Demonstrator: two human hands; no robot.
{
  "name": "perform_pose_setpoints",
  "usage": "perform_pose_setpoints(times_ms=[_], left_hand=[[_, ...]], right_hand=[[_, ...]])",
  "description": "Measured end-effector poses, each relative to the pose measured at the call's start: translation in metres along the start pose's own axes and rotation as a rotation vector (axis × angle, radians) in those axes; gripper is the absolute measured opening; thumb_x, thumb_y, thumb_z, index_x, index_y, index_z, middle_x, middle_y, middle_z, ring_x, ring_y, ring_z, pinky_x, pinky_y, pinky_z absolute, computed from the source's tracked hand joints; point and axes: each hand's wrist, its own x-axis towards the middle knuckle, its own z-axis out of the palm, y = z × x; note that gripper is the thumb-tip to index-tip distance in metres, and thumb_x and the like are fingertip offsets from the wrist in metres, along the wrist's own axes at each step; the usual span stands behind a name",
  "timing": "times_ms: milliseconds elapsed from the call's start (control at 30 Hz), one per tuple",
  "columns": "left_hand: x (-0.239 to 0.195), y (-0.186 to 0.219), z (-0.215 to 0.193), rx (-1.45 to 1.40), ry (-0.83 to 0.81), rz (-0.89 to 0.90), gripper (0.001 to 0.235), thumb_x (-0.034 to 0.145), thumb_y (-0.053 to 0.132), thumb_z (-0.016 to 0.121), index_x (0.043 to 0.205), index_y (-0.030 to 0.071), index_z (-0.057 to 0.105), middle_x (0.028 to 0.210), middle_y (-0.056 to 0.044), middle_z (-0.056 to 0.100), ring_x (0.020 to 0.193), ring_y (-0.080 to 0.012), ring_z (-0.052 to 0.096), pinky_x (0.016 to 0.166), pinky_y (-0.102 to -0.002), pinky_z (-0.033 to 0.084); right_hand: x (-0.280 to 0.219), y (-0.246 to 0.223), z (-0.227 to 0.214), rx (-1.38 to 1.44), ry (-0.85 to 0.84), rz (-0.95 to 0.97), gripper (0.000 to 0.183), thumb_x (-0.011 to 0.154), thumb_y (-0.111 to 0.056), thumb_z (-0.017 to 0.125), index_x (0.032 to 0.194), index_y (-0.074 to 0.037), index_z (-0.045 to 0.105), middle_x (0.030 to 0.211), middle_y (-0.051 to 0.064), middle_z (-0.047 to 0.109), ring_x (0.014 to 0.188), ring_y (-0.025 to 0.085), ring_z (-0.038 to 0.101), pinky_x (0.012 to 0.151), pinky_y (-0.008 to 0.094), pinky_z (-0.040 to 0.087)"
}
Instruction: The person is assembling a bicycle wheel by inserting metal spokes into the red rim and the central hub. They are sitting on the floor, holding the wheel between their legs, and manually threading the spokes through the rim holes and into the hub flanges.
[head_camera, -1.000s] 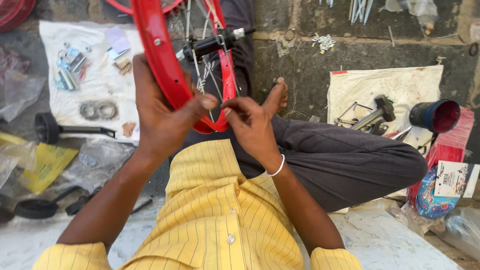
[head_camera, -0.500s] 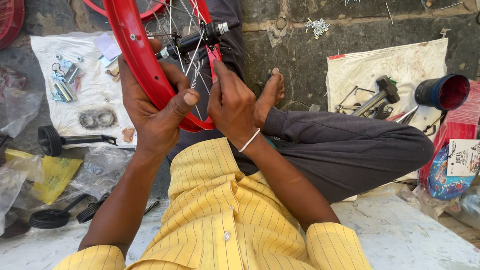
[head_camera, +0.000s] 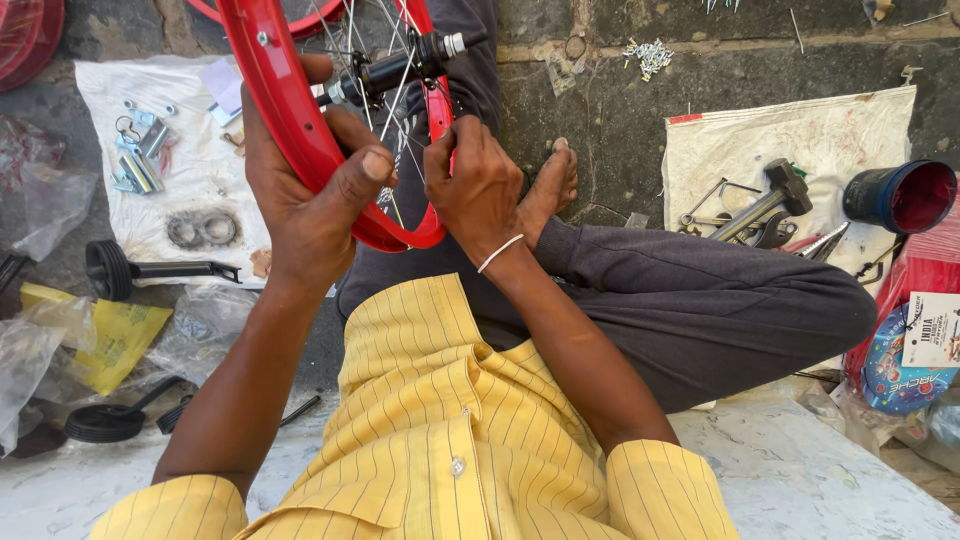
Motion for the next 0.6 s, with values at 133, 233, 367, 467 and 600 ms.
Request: perform_pose_setpoints(times_ms=[133, 233, 367, 467, 600], left_hand=[[0.004, 0.001, 0.004, -0.014, -0.002, 0.008, 0.06, 0.103, 0.012, 0.084, 0.143, 0.003, 0.04, 0.088, -0.008, 0.064, 0.075, -0.0117, 0.062, 0.07, -0.023, 0.051], [0.004, 0.0, 0.006, 0.006, -0.006, 0.016, 0.059, 0.103, 0.01, 0.084, 0.143, 0.002, 0.041, 0.087, -0.008, 0.062, 0.073, -0.0111, 0.06, 0.068, -0.022, 0.048], [0.0, 0.0, 0.003, 0.004, 0.009, 0.017, 0.055, 0.103, 0.008, 0.081, 0.141, 0.002, 0.041, 0.087, -0.007, 0.063, 0.073, -0.0111, 0.061, 0.069, -0.023, 0.05], [0.003, -0.005, 0.0, -0.03, 0.028, 0.024, 0.052, 0.103, 0.004, 0.079, 0.14, 0.002, 0.043, 0.085, -0.007, 0.062, 0.071, -0.0104, 0.059, 0.067, -0.022, 0.048], [0.006, -0.005, -0.002, -0.056, 0.029, 0.009, 0.049, 0.101, 0.002, 0.078, 0.136, 0.002, 0.044, 0.083, -0.006, 0.061, 0.068, -0.0092, 0.057, 0.064, -0.022, 0.046]], right_hand=[[0.012, -0.005, 0.005, 0.016, 0.018, -0.064, 0.022, 0.097, -0.023, 0.069, 0.089, -0.003, 0.061, 0.077, 0.017, 0.066, 0.064, 0.035, 0.066, 0.057, 0.044, 0.053], [0.026, -0.006, 0.019, -0.077, 0.003, -0.009, 0.026, 0.098, -0.025, 0.069, 0.089, -0.002, 0.063, 0.078, 0.017, 0.068, 0.068, 0.035, 0.068, 0.057, 0.044, 0.053], [0.026, 0.0, 0.024, -0.07, 0.08, -0.06, 0.018, 0.1, -0.019, 0.065, 0.095, -0.002, 0.065, 0.086, 0.015, 0.07, 0.074, 0.033, 0.07, 0.064, 0.042, 0.055], [0.022, 0.003, 0.024, -0.056, 0.159, -0.115, 0.021, 0.099, -0.02, 0.065, 0.101, 0.001, 0.064, 0.09, 0.016, 0.069, 0.076, 0.033, 0.07, 0.066, 0.041, 0.056], [0.027, 0.002, 0.025, -0.093, 0.137, -0.116, 0.015, 0.097, -0.016, 0.065, 0.096, -0.001, 0.062, 0.087, 0.015, 0.068, 0.077, 0.033, 0.069, 0.067, 0.042, 0.055]])
